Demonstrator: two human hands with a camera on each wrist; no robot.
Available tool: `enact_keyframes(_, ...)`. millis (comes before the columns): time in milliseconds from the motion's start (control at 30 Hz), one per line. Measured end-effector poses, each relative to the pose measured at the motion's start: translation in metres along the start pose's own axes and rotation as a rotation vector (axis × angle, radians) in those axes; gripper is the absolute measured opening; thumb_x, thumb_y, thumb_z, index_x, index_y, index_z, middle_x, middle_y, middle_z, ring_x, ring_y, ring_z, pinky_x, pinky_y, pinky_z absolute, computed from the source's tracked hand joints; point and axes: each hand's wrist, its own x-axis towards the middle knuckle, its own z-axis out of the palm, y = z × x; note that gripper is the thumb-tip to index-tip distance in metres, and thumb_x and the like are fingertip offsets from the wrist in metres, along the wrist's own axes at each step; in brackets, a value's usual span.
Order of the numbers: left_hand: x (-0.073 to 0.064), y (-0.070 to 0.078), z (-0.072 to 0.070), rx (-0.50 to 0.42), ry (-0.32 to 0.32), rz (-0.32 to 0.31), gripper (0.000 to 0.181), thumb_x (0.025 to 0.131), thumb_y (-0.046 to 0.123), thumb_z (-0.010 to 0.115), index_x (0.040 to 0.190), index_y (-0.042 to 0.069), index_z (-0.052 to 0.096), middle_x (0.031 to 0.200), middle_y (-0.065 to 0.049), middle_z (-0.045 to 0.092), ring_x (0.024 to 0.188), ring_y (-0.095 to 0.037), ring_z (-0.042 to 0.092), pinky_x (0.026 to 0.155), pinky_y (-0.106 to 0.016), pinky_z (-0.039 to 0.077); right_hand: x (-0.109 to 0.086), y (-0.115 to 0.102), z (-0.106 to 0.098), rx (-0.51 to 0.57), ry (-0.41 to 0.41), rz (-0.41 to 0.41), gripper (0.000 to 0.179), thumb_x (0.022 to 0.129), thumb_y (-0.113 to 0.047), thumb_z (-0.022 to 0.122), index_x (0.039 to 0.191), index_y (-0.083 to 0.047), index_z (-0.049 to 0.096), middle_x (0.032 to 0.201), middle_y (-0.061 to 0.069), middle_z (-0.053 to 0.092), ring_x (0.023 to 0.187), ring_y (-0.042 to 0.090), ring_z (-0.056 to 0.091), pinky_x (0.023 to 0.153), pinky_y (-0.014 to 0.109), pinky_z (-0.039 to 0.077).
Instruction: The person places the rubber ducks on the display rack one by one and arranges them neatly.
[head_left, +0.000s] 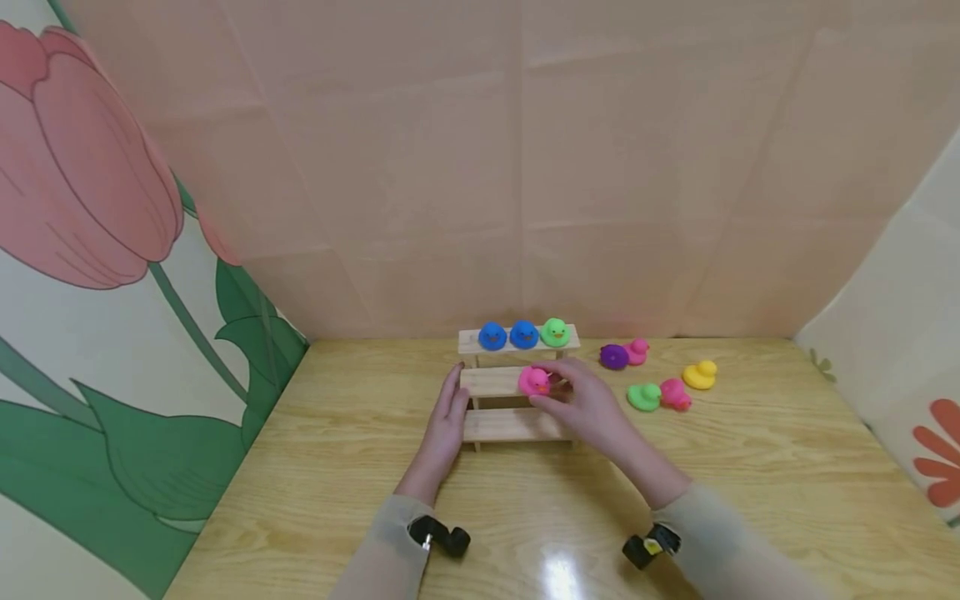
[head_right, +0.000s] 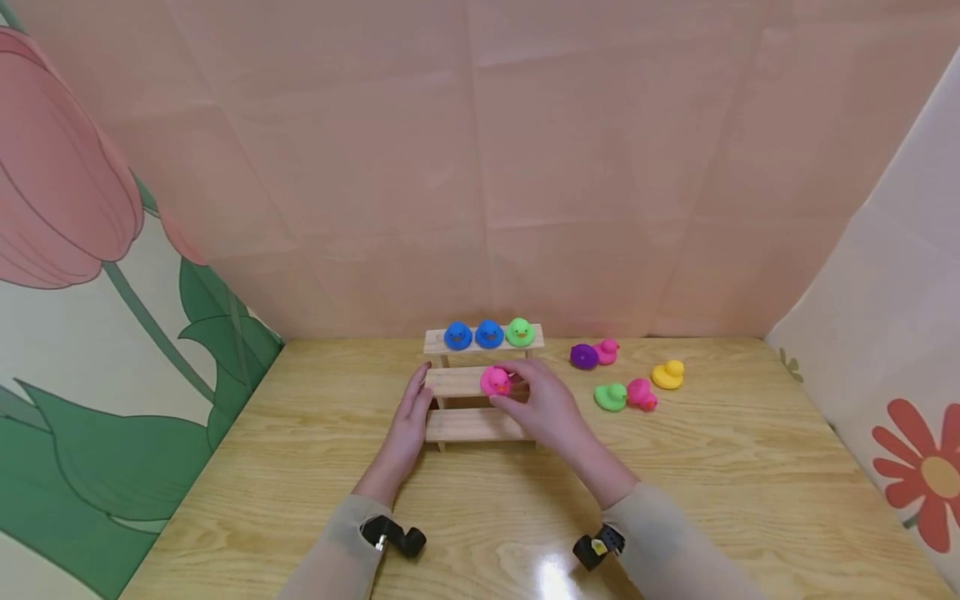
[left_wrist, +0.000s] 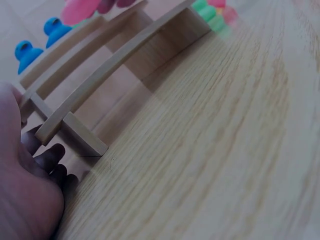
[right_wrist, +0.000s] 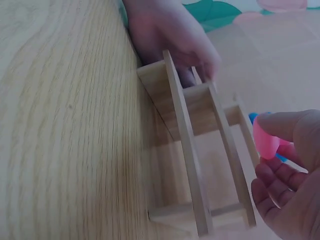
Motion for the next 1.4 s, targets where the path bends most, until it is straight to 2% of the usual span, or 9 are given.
enact_keyframes(100, 0.001, 0.0, 0.0, -0.006, 0.001, 0.009, 0.06, 0.118, 0.058, 0.038, 0.175, 0.043, 0.025, 0.182, 0.002, 0.024, 0.168, -0.028, 0.018, 0.135, -0.058, 0.017, 0.005, -0.003, 0.007, -0.03, 0.002, 0.014, 0.05, 0.096, -0.015, 0.09, 0.142, -0.008, 0.073, 0.123, 0.009, 0.071, 0.111, 0.028, 0.07, 0.098, 0.049, 0.063)
enact_keyframes(333, 0.002, 0.0, -0.001, -0.008, -0.006, 0.022, 0.061, 0.118, 0.058, 0.038, 0.176, 0.041, 0.026, 0.182, 0.0, 0.023, 0.168, -0.03, 0.017, 0.135, -0.06, 0.016, 0.017, -0.011, 0.021, -0.069, -0.016, 0.016, 0.051, 0.097, -0.023, 0.09, 0.144, -0.013, 0.073, 0.138, 0.01, 0.07, 0.126, 0.032, 0.065, 0.107, 0.053, 0.057)
enact_keyframes(433, 0.001, 0.001, -0.001, -0.004, -0.009, 0.004, 0.06, 0.118, 0.059, 0.037, 0.175, 0.045, 0.025, 0.182, 0.003, 0.023, 0.168, -0.028, 0.017, 0.135, -0.06, 0.016, 0.021, -0.014, 0.028, -0.059, -0.029, 0.009, 0.05, 0.098, -0.023, 0.089, 0.144, -0.012, 0.073, 0.139, 0.01, 0.071, 0.124, 0.031, 0.066, 0.105, 0.051, 0.059)
enact_keyframes(700, -0.001, 0.003, -0.001, 0.014, -0.012, -0.019, 0.058, 0.117, 0.06, 0.037, 0.173, 0.049, 0.025, 0.182, 0.004, 0.023, 0.168, -0.029, 0.018, 0.134, -0.062, 0.017, 0.029, -0.014, 0.043, -0.026, -0.025, -0.011, 0.045, 0.098, -0.021, 0.089, 0.14, -0.014, 0.075, 0.135, 0.006, 0.072, 0.118, 0.025, 0.067, 0.1, 0.046, 0.062)
enact_keyframes(867, -0.002, 0.004, -0.001, 0.017, -0.011, -0.016, 0.059, 0.117, 0.061, 0.037, 0.174, 0.048, 0.026, 0.182, 0.004, 0.022, 0.168, -0.03, 0.018, 0.134, -0.062, 0.017, 0.031, -0.014, 0.049, -0.027, -0.021, -0.006, 0.044, 0.097, -0.022, 0.09, 0.138, -0.014, 0.076, 0.133, 0.004, 0.072, 0.116, 0.023, 0.066, 0.097, 0.043, 0.062)
enact_keyframes(1067, -0.001, 0.002, -0.001, 0.01, -0.002, 0.019, 0.059, 0.118, 0.057, 0.037, 0.175, 0.042, 0.028, 0.182, -0.001, 0.025, 0.167, -0.032, 0.019, 0.134, -0.063, 0.017, 0.033, -0.014, 0.056, -0.072, 0.0, -0.011, 0.045, 0.096, -0.023, 0.091, 0.137, -0.013, 0.076, 0.129, 0.005, 0.074, 0.111, 0.022, 0.066, 0.093, 0.04, 0.06)
enact_keyframes(1233, -0.001, 0.002, -0.001, 0.01, 0.006, 0.019, 0.057, 0.119, 0.055, 0.038, 0.174, 0.043, 0.029, 0.181, -0.001, 0.026, 0.166, -0.033, 0.022, 0.133, -0.063, 0.019, 0.032, -0.013, 0.061, -0.138, 0.02, -0.013, 0.047, 0.095, -0.029, 0.092, 0.137, -0.016, 0.076, 0.132, 0.004, 0.074, 0.117, 0.024, 0.066, 0.099, 0.046, 0.057)
enact_keyframes(1400, -0.001, 0.003, -0.001, 0.007, 0.008, 0.017, 0.055, 0.12, 0.048, 0.039, 0.175, 0.041, 0.03, 0.181, -0.002, 0.027, 0.166, -0.034, 0.024, 0.133, -0.063, 0.02, 0.031, -0.015, 0.063, -0.163, 0.045, -0.035, 0.048, 0.093, -0.027, 0.094, 0.135, -0.014, 0.076, 0.133, 0.007, 0.074, 0.123, 0.029, 0.067, 0.106, 0.054, 0.054)
